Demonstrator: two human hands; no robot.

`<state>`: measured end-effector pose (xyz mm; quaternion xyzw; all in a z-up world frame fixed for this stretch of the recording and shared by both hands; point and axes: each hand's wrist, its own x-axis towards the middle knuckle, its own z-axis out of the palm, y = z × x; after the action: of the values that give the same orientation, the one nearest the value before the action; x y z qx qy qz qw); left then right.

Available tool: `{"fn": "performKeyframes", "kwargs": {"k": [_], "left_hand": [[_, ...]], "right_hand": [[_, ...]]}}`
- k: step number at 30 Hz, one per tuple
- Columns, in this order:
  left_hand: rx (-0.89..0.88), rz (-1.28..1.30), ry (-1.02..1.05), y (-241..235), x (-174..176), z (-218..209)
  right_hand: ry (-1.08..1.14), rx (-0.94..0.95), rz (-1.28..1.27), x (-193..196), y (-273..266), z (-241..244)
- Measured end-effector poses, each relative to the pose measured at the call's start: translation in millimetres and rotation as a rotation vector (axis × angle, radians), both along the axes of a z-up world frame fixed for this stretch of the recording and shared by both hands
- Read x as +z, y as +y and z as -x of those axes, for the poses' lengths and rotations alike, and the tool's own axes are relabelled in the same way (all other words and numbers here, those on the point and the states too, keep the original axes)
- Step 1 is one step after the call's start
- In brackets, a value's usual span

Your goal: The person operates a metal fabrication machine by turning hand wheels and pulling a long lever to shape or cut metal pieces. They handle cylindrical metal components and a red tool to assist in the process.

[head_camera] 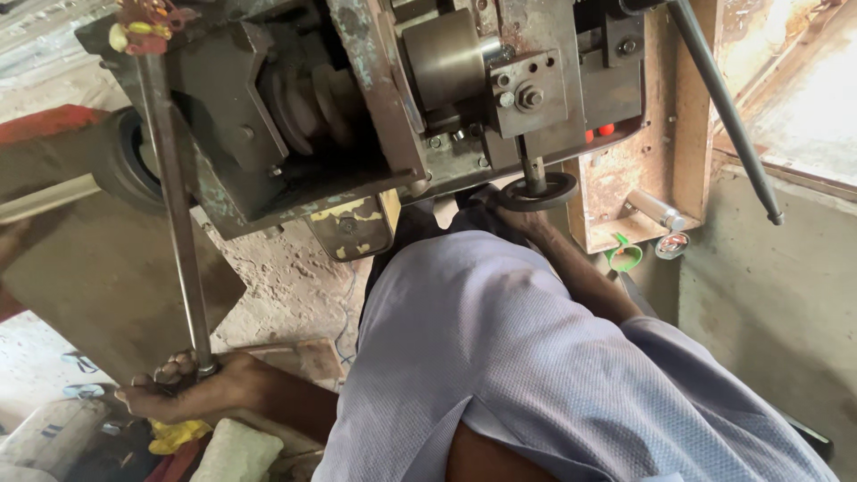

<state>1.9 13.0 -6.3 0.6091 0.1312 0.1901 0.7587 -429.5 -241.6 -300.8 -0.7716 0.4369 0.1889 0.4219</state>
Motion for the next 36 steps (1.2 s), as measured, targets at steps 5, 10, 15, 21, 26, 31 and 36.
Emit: {"fn": "performKeyframes", "kwargs": {"k": [5,10,15,21,26,31,36], "left_hand": [[-0.023,-0.017,-0.019,-8.1,3.4,26.2],[-0.16,-0.719,-0.324,-16.8,5.5,94.6],[-0.517,-1.302,-0.429,-38.6,12.4,161.6],[-0.465,-0.898,0.173,-58.4,31.0,174.3],[-0.372,-0.561,0.254,-56.6,24.5,168.1],[-0.365,-1.374,-0.315,-43.6,20.8,126.6],[-0.336,-1.482,-0.753,-3.9,-0.9,71.2]], "right_hand": [[0.059,0.339,0.384,-3.0,-12.3,4.6],[-0.463,-0.144,0.537,-6.0,-16.8,32.4],[-0.238,-0.164,0.243,-23.5,-10.6,22.2],[-0.156,-0.148,0.116,-39.9,-8.3,29.6],[-0.23,0.073,0.217,-41.1,-13.5,34.3],[-0.247,0.198,0.368,-20.5,-16.5,24.7],[-0.344,0.021,0.306,-2.2,-21.2,15.0]]}}
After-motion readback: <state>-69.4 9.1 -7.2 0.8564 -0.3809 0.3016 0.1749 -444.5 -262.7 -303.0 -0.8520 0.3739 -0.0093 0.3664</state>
